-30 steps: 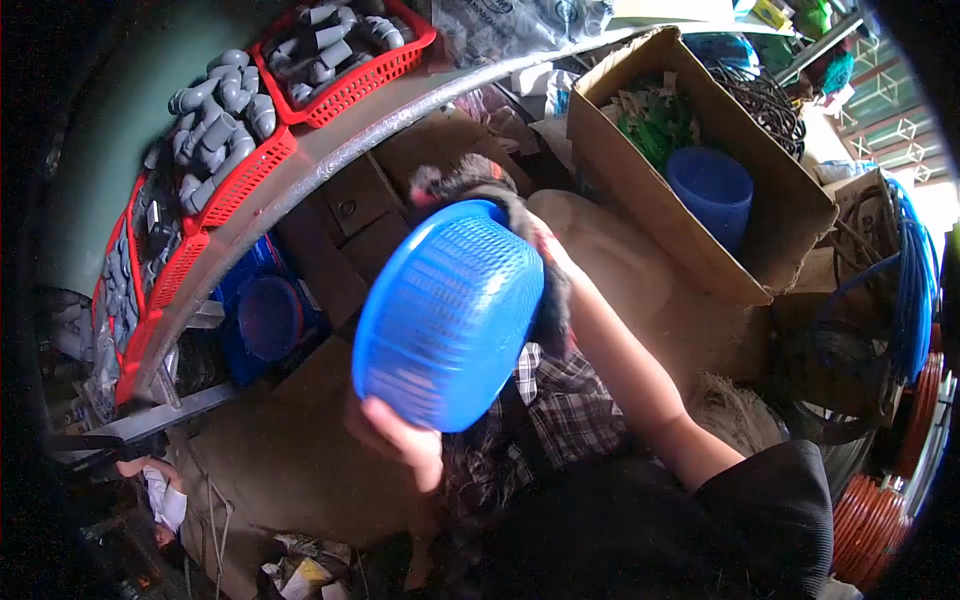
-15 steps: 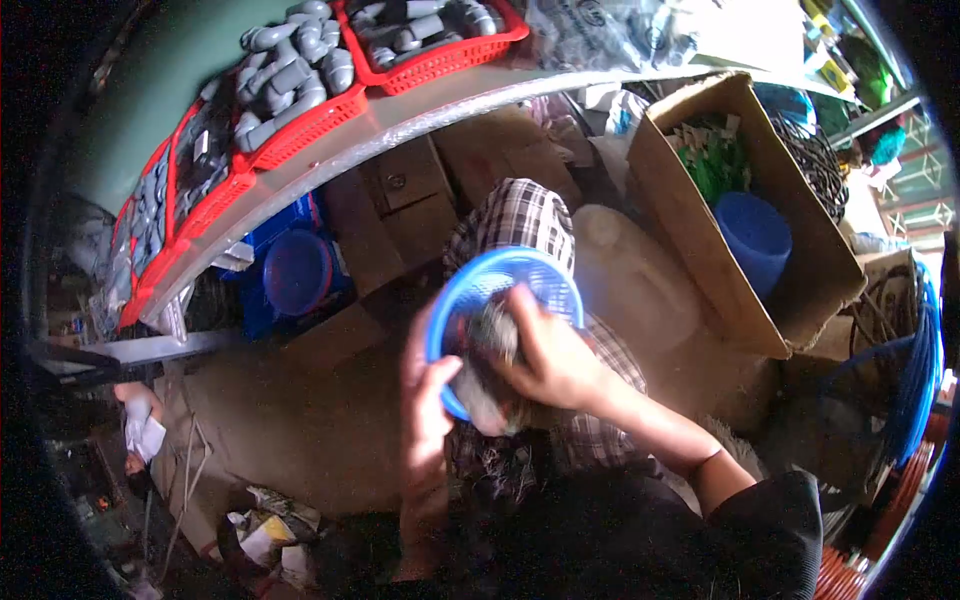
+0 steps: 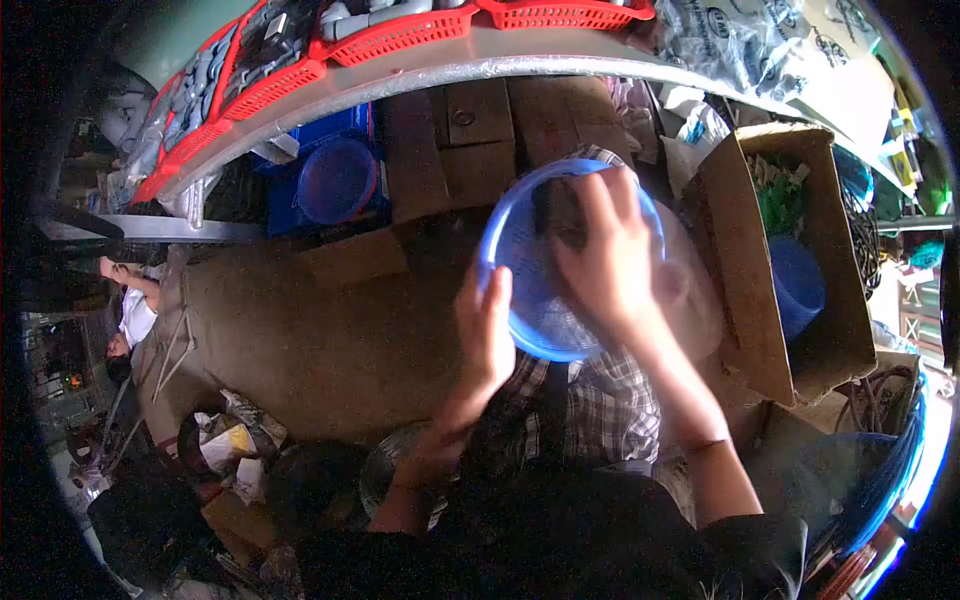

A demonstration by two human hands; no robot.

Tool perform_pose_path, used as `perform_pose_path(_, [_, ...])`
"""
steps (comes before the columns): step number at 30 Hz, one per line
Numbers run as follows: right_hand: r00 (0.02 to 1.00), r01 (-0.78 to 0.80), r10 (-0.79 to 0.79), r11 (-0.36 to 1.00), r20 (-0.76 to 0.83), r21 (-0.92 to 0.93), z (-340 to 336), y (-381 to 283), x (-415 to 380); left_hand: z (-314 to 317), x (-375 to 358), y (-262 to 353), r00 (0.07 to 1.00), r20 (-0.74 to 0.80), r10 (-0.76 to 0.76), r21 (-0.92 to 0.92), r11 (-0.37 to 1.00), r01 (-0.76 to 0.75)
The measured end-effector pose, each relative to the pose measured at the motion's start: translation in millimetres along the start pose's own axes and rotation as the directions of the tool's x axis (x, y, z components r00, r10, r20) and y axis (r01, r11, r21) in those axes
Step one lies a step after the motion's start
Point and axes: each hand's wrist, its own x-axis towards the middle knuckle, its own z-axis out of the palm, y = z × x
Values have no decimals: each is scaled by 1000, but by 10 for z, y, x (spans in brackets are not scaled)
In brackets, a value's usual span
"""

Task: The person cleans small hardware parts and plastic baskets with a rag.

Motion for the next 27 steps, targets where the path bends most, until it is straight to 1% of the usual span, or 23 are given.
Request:
perform_pose_path(1, [998, -65, 63, 986, 19, 154, 109, -82, -13, 53, -24, 11, 987, 51, 152, 99, 983, -156])
perform_pose_path(2, [1000, 20, -25, 976, 19, 218, 182, -144, -31, 20, -9, -3, 991, 13, 135, 27, 990, -135])
perform_pose_path(3, [978, 90, -155, 917, 138, 389, 211, -221, -87, -47, 10, -37, 993, -26, 115, -44, 992, -116])
perform_pose_path(4, [953, 14, -164, 864, 256, 503, 186, -281, -161, -214, 61, -76, 993, -39, 112, -169, 979, -117])
perform_pose_path(5, [912, -79, -184, 798, 367, 598, 156, -330, -206, -466, 153, -94, 995, 96, 12, -307, 952, 18])
perform_pose_path(7, [816, -30, -365, 748, 448, 664, 52, -227, -202, -585, 343, -28, 996, -93, 0, -59, 998, -6])
perform_pose_path(8, [794, -40, -354, 781, 495, 623, -60, -200, -182, -709, 485, -33, 988, -151, -16, -75, 997, 5])
perform_pose_path(9, [812, -8, -372, 762, 449, 647, -110, -127, -180, -867, 650, -63, 978, -208, -30, -94, 996, 11])
perform_pose_path(11, [866, -195, -112, 823, 487, 534, -319, -74, -229, -1140, 978, -61, 878, -459, 135, 67, 991, -118])
perform_pose_path(13, [953, -38, -113, 874, 280, 484, -393, 90, -270, -1742, 1504, -201, 745, -657, 114, 82, 993, -80])
perform_pose_path(15, [966, -85, -16, 924, 259, 374, -536, 266, -373, -2113, 1909, -246, 658, -731, 181, 158, 983, -95])
perform_pose_path(16, [961, -191, 106, 922, 255, 336, -616, 280, -416, -2247, 2031, -253, 630, -747, 214, 327, 943, 67])
perform_pose_path(17, [964, -191, 125, 939, 234, 284, -692, 324, -459, -2359, 2126, -248, 607, -753, 253, 473, 850, 233])
perform_pose_path(18, [957, -247, 197, 939, 213, 238, -761, 405, -537, -2483, 2228, -258, 593, -749, 297, 589, 708, 389])
perform_pose_path(19, [950, -297, 272, 939, 155, 172, -850, 501, -623, -2596, 2327, -289, 545, -773, 325, 607, 628, 486])
perform_pose_path(20, [951, -309, 308, 945, 28, 109, -1007, 630, -691, -2730, 2421, -372, 498, -791, 356, 609, 541, 580])
perform_pose_path(21, [952, -281, 267, 956, -148, -84, -1213, 941, -851, -2873, 2499, -476, 451, -803, 390, 593, 449, 669])
perform_pose_path(22, [927, -302, 226, 923, -300, -237, -1450, 1157, -945, -3080, 2586, -627, 442, -784, 437, 620, 501, 604])
perform_pose_path(23, [807, -510, 371, 830, -459, -225, -1611, 1156, -963, -3291, 2658, -790, 427, -766, 481, 643, 548, 536])
perform_pose_path(24, [750, -595, 392, 753, -532, -283, -1876, 1433, -1111, -3284, 2638, -820, 445, -684, 578, 729, 523, 441])
perform_pose_path(25, [712, -667, 460, 679, -530, -307, -2205, 1835, -1341, -3262, 2611, -839, 456, -590, 666, 807, 479, 346])
perform_pose_path(26, [720, -680, 525, 666, -454, -308, -2366, 1926, -1383, -3009, 2401, -772, 483, -402, 778, 916, 334, 224])
perform_pose_path(27, [728, -686, 564, 588, -391, -429, -2462, 2096, -1423, -2740, 2206, -682, 484, -196, 853, 981, 170, 98])
